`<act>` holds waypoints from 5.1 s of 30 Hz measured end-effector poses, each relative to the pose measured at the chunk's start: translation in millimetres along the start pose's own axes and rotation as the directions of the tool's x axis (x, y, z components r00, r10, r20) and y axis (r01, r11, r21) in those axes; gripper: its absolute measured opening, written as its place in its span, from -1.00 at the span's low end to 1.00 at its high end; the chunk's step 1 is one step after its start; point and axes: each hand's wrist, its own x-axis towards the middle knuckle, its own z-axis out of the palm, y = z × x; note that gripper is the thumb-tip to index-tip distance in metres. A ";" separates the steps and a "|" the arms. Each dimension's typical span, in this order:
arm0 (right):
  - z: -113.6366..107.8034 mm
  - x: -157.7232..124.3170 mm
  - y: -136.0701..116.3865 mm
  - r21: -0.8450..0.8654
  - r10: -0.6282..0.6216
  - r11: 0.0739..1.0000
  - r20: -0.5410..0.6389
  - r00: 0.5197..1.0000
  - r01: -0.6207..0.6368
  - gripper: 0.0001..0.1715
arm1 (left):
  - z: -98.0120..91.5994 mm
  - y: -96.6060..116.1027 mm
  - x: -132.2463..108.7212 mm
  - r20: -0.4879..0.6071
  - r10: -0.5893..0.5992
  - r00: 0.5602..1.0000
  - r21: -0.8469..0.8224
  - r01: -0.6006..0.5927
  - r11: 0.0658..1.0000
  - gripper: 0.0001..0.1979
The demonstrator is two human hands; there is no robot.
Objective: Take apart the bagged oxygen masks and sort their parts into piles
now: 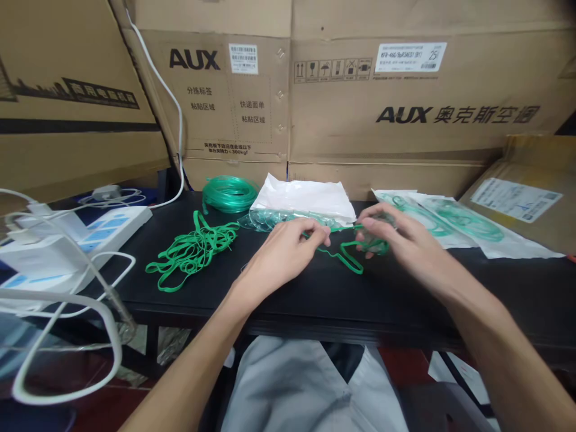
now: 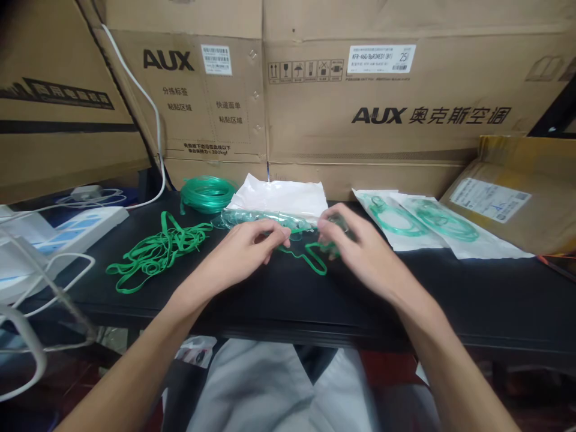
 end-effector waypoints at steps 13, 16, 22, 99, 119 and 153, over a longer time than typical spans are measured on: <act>-21.2 -4.6 -4.0 0.102 0.243 0.964 0.044 0.969 -0.246 -0.56 | 10.9 7.4 -6.4 -0.084 0.154 0.984 0.158 -0.139 0.978 -0.62; -2.6 -5.3 -7.8 0.058 0.177 0.980 0.154 0.972 -0.188 -0.55 | 25.8 10.6 -6.7 0.013 0.272 0.962 0.137 -0.271 0.953 -0.71; 11.9 -9.0 -10.8 -0.139 0.031 0.990 0.161 0.986 -0.009 -0.58 | 34.3 9.6 -6.7 0.103 0.320 0.942 0.153 -0.333 0.930 -0.77; -20.1 -33.7 -38.5 -0.251 0.019 0.952 0.617 0.786 0.175 -0.87 | -9.8 -5.8 -11.1 0.339 0.110 0.934 0.167 -0.175 0.970 -0.90; -7.8 -23.7 -20.7 -0.446 -0.073 0.873 0.277 0.958 0.196 -0.86 | -17.7 25.6 -18.7 0.154 0.267 0.951 0.139 -0.289 0.947 -0.85; -11.1 -19.9 -18.2 -0.332 -0.045 0.941 0.051 0.998 0.059 -0.49 | -127.6 -80.0 -32.6 -0.182 -0.440 0.880 0.644 0.445 0.622 -0.66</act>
